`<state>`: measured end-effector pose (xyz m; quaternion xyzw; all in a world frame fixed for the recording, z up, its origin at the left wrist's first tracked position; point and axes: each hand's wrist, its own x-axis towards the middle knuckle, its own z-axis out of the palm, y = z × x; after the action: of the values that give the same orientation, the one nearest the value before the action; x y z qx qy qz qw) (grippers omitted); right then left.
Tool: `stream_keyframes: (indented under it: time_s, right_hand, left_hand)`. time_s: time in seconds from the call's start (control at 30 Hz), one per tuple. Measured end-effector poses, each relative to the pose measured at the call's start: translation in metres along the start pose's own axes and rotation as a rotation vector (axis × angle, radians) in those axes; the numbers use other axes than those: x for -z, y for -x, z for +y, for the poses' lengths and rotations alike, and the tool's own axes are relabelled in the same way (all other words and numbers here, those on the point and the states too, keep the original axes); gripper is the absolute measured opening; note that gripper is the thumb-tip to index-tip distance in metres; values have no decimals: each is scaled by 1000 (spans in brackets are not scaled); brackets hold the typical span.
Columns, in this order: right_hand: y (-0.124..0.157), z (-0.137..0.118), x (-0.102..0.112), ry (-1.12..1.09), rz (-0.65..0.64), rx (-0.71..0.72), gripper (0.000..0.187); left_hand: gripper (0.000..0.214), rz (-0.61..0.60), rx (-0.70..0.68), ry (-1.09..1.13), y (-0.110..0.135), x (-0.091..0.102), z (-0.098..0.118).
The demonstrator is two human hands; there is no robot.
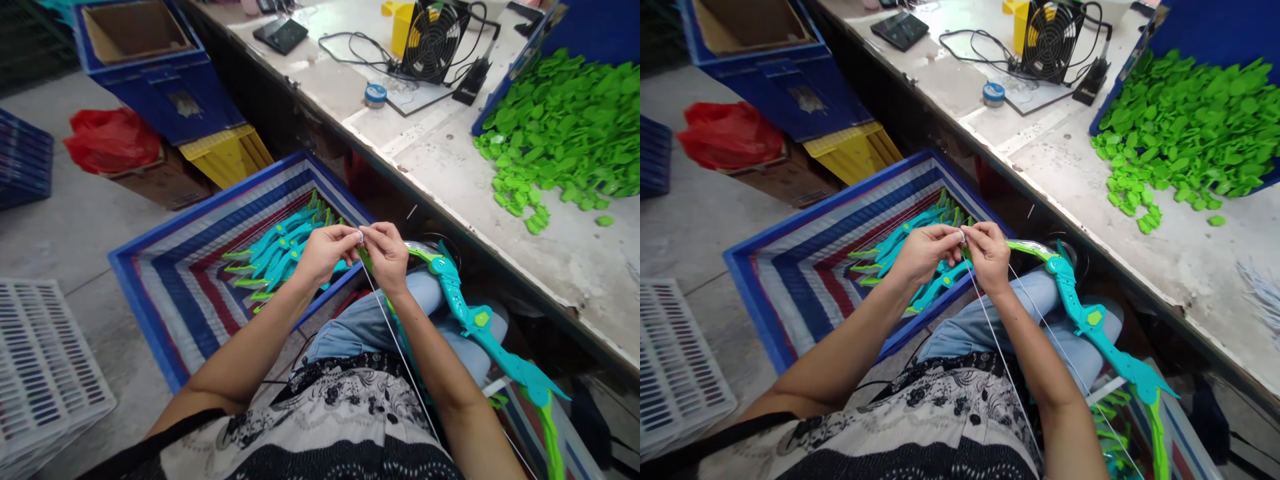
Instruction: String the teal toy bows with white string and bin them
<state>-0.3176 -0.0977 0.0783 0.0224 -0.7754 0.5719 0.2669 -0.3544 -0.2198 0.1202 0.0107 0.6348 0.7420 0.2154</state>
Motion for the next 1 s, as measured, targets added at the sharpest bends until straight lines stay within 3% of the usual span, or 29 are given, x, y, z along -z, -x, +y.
stream_keyframes:
  time_s: [0.13,0.23,0.37,0.57,0.67,0.83,1.0]
  right_hand:
    - [-1,-3,3,53,-57,21,27]
    - [-3,-8,6,195,-23,82,19]
    - [-7,-13,15,377,-96,206,21]
    - [-14,-19,27,592,-182,249,23]
    - [-13,-20,27,501,-131,222,22]
    - [-3,-13,26,168,-82,31,16]
    - [10,-2,24,95,-107,14,15]
  left_hand:
    - [24,57,30,24,-1,-6,-1]
    - [21,110,55,36,-3,-11,-1]
    - [16,75,74,55,-4,-12,2]
    - [16,-27,-22,-31,0,-10,2]
    - [17,-12,-85,-119,2,-10,-4]
    - [22,90,-199,-308,4,-6,-14]
    - [22,-44,-209,-416,7,7,-17]
